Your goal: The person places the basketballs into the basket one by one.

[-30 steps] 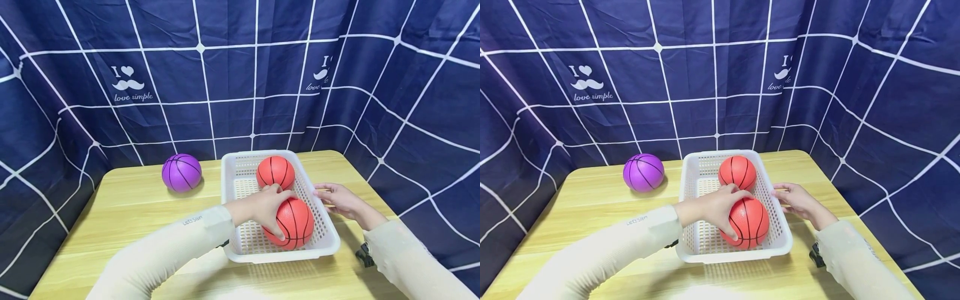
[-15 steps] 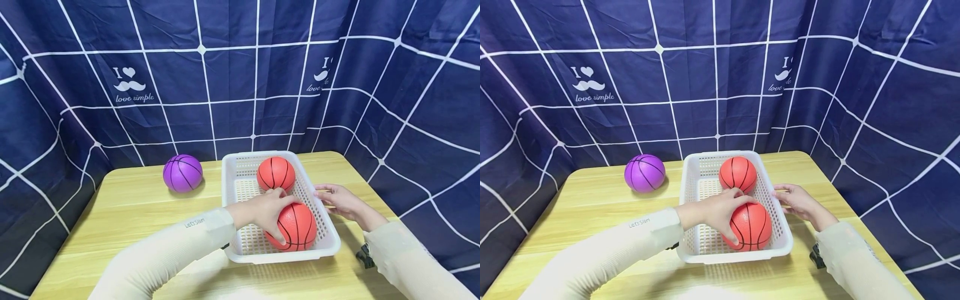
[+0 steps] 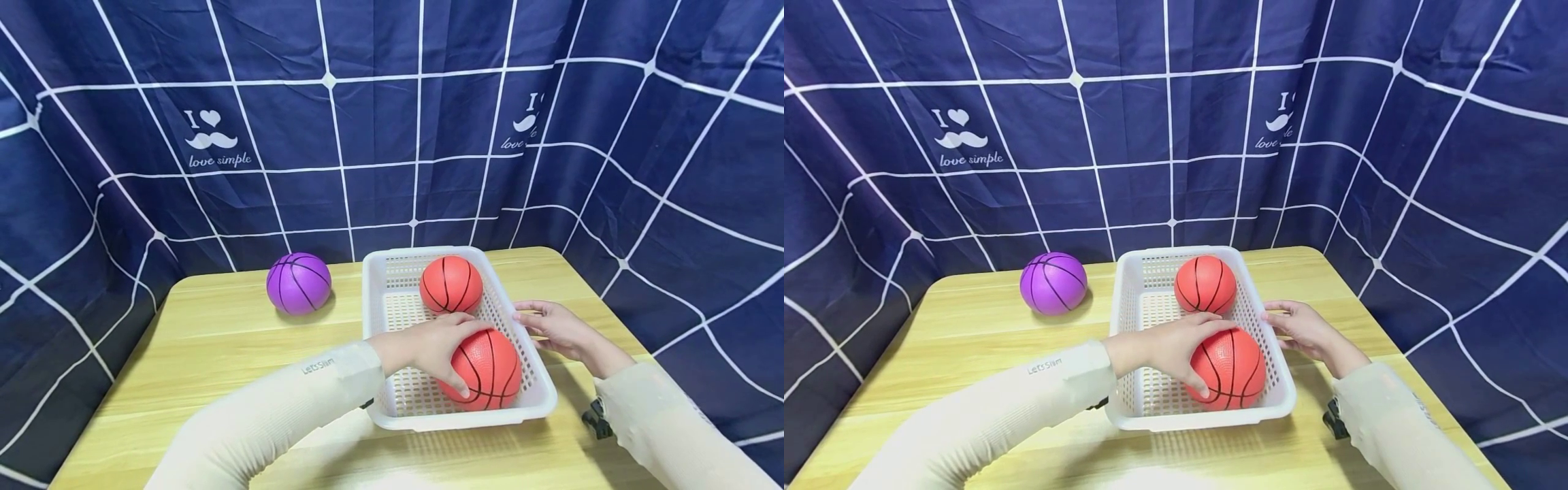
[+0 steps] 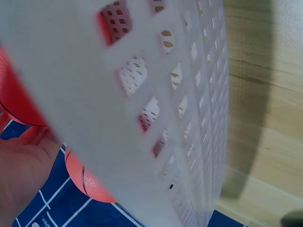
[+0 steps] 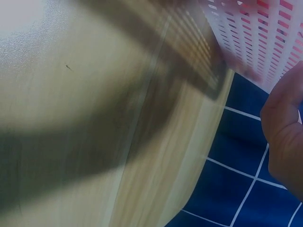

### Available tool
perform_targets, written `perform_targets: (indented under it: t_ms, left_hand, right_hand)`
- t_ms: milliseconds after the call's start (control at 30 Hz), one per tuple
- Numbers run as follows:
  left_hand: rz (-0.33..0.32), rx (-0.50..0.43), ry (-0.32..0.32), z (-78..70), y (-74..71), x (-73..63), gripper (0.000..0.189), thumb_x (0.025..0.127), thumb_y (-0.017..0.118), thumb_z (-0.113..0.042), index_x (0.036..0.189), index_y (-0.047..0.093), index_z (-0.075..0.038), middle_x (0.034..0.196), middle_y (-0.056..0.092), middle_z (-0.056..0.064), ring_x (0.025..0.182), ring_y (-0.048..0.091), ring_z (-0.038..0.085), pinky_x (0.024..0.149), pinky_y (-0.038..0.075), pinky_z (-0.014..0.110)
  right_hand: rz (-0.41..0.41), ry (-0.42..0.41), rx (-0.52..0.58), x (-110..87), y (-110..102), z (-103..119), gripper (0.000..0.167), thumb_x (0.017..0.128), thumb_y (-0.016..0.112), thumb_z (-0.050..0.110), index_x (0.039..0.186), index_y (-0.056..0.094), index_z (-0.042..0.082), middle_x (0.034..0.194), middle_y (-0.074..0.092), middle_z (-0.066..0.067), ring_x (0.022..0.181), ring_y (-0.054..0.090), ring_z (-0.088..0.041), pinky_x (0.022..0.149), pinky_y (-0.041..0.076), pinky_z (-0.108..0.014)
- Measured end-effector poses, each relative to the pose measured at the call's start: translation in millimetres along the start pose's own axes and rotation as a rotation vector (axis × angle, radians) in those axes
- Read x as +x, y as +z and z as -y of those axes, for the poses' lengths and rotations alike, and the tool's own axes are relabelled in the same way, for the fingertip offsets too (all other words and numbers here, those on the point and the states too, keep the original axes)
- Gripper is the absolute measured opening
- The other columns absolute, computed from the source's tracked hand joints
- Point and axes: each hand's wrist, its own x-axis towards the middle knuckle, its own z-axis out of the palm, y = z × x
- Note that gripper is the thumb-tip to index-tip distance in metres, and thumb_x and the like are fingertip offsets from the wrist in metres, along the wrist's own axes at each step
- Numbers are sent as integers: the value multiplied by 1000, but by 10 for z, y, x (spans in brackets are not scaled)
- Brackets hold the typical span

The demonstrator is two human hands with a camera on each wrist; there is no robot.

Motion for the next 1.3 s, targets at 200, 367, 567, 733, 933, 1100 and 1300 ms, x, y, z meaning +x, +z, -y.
perform_targets:
  t_ms: [200,367,567,733,933,1100,1300]
  left_hand:
    - [-24,-72,-9,29,38,2,107,66,86,-44,151,25,-21,144,35,7,132,32,17,102,36,32]
    - [-40,-99,-21,49,60,7,106,65,87,-41,150,26,-21,142,36,8,130,34,17,99,38,32]
    - [-54,-93,-47,68,68,9,107,63,87,-43,149,27,-22,142,36,7,129,35,17,96,41,32]
    - [-75,-69,-68,91,82,17,109,60,88,-47,148,29,-25,140,38,5,127,37,17,92,44,32]
    - [-87,-84,-68,108,84,13,110,59,89,-46,148,28,-26,140,36,6,126,37,19,91,44,32]
    - [-94,-88,-74,111,74,6,110,58,89,-46,148,28,-26,141,35,6,126,37,21,91,45,33]
    - [-95,-80,-87,121,60,1,111,59,88,-48,149,27,-27,144,32,7,128,36,24,92,45,34]
  right_hand:
    - [2,2,-2,-1,0,1,56,98,55,20,137,33,-13,108,66,-2,96,61,-9,78,53,-33]
    - [-5,3,-8,5,1,-9,56,98,55,21,137,33,-12,110,65,-4,95,61,-9,77,53,-33]
    - [-7,3,-10,4,1,-13,56,98,55,21,137,33,-12,110,65,-5,94,62,-9,76,54,-32]
    - [-6,2,-13,6,2,-13,57,98,55,21,138,32,-12,110,65,-5,94,62,-9,76,54,-33]
    - [-10,4,-13,12,-1,-14,56,98,55,21,138,32,-12,109,65,-5,94,62,-10,75,54,-33]
    - [-13,4,-12,12,0,-9,56,98,55,21,137,33,-12,108,65,-5,93,62,-10,75,54,-33]
    - [-14,4,-10,5,5,2,55,98,54,20,137,33,-13,108,65,-7,92,62,-11,75,55,-33]
